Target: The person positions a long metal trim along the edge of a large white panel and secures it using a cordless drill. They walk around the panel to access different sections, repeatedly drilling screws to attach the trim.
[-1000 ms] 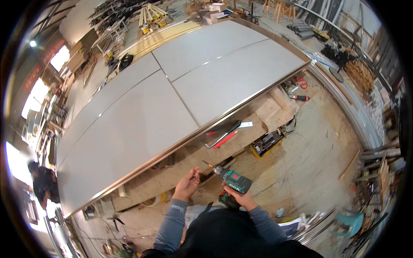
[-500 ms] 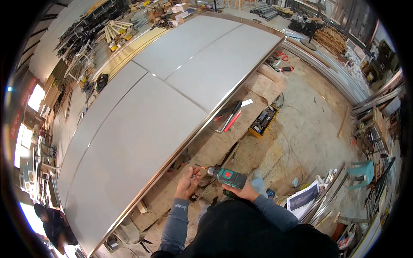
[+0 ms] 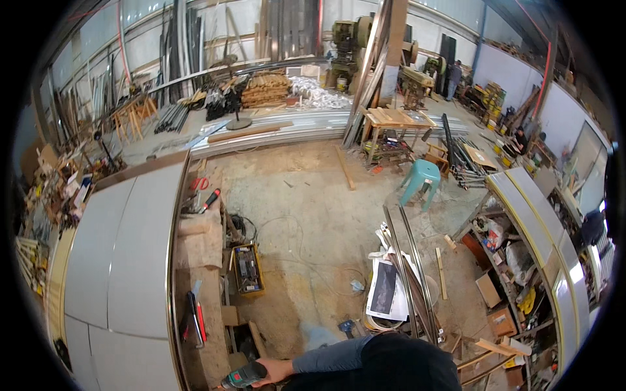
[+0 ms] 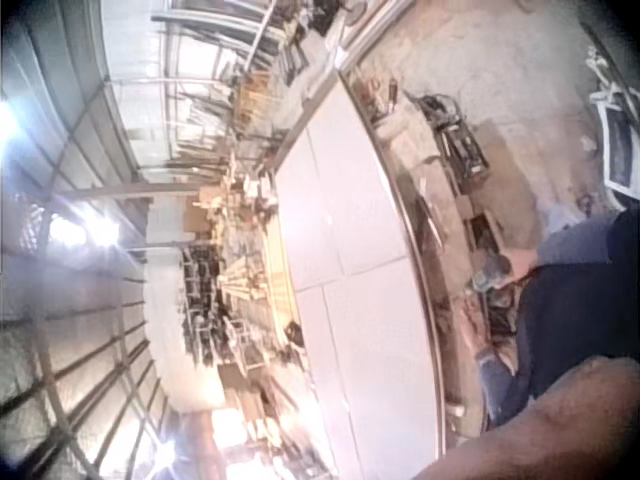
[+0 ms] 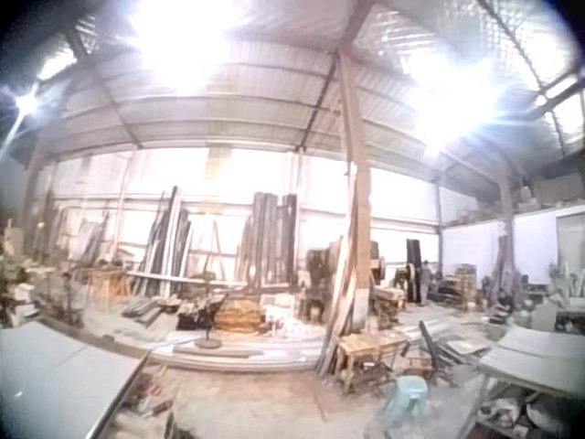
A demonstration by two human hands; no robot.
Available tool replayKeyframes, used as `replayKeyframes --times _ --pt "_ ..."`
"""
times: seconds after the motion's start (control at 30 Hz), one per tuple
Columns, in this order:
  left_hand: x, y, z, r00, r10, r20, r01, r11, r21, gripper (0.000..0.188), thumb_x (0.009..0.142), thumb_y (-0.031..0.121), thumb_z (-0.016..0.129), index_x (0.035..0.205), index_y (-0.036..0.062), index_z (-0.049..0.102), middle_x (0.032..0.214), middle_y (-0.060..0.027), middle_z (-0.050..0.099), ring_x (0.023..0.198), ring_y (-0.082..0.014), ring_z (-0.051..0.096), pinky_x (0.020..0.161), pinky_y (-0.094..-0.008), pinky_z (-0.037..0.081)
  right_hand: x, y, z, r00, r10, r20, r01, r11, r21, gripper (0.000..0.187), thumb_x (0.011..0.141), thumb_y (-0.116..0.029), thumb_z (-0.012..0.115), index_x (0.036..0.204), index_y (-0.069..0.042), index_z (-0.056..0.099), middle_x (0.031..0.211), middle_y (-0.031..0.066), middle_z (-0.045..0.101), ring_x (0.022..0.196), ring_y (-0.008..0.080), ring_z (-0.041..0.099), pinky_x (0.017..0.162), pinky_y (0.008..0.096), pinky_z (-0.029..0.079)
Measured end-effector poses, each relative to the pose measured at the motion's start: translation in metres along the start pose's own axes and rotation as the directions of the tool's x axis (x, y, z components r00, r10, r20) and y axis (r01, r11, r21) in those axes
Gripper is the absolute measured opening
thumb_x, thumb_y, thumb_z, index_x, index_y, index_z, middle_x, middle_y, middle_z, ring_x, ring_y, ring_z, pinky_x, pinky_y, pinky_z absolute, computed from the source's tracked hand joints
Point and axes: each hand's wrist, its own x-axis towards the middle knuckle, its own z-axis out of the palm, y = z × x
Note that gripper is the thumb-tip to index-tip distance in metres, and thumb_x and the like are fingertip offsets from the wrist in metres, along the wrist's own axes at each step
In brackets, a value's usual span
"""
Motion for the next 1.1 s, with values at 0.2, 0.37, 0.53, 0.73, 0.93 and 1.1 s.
replayKeyframes --times 0.2,0.37,0.53,0.73,0.93,1.1 --pt "0.033 0.003 -0.038 0.996 -0.065 0.056 0.068 0.996 -0.060 0.044 0.109 0.038 0.056 0.141 0.0076 0.057 0.126 -0.0079 0.062 0.111 -0.0227 0.059 0.092 -0.0371 0.054 -0.002 -0.042 0.003 0.954 -0.276 -0.115 0.226 0.917 -0.329 0.058 0.080 -0.034 0.092 0.124 -0.006 0.068 0.118 0.0133 0.073 0.103 0.0288 0.069 0.092 0.0457 0.056" --pt "0.100 0.006 -0.108 0.971 -0.165 0.173 0.170 0.985 -0.014 0.036 0.108 0.035 0.058 0.132 0.0087 0.062 0.113 -0.0053 0.066 0.097 -0.0194 0.062 0.082 -0.0355 0.056 -0.010 -0.058 0.009 0.904 -0.385 -0.187 0.308 0.889 -0.338 0.055 0.078 -0.030 0.094 0.121 -0.004 0.069 0.112 0.0132 0.075 0.100 0.0250 0.069 0.090 0.0442 0.057" --pt "0.046 0.020 0.012 0.994 -0.081 -0.073 0.086 0.995 0.058 0.022 0.108 0.033 0.059 0.113 0.0124 0.065 0.096 -0.0029 0.063 0.077 -0.0163 0.059 0.068 -0.0335 0.054 -0.011 -0.049 0.007 0.901 -0.385 -0.202 0.267 0.856 -0.442 0.057 0.077 -0.032 0.095 0.118 -0.003 0.069 0.109 0.0152 0.075 0.096 0.0257 0.069 0.087 0.0449 0.056" --pt "0.048 0.021 0.018 0.988 -0.046 0.145 0.069 0.986 -0.154 0.020 0.108 0.028 0.059 0.110 0.0113 0.069 0.093 -0.0044 0.066 0.079 -0.0184 0.061 0.069 -0.0330 0.055 -0.014 -0.031 0.005 0.849 -0.505 -0.153 0.383 0.789 -0.481 0.054 0.079 -0.036 0.094 0.115 -0.004 0.071 0.103 0.0139 0.076 0.090 0.0244 0.068 0.082 0.0450 0.056" --pt "0.055 0.024 0.024 0.981 -0.039 0.191 0.101 0.938 -0.330 0.026 0.106 0.033 0.063 0.098 0.0081 0.065 0.084 -0.0043 0.062 0.074 -0.0180 0.057 0.066 -0.0332 0.052 -0.029 -0.067 0.011 0.905 -0.384 -0.184 0.312 0.892 -0.326 0.046 0.082 -0.033 0.092 0.113 -0.005 0.071 0.090 0.0106 0.073 0.078 0.0216 0.065 0.073 0.0443 0.054" --pt "0.055 0.040 0.026 0.951 -0.030 0.306 0.079 0.986 -0.150 0.035 0.104 0.043 0.064 0.101 0.0079 0.069 0.087 -0.0094 0.067 0.076 -0.0240 0.061 0.071 -0.0384 0.053 -0.013 -0.014 0.002 0.955 -0.132 -0.265 -0.014 0.874 -0.486 0.103 0.074 -0.060 0.089 0.145 0.002 0.047 0.138 0.0247 0.056 0.128 0.0375 0.053 0.105 0.0461 0.046"
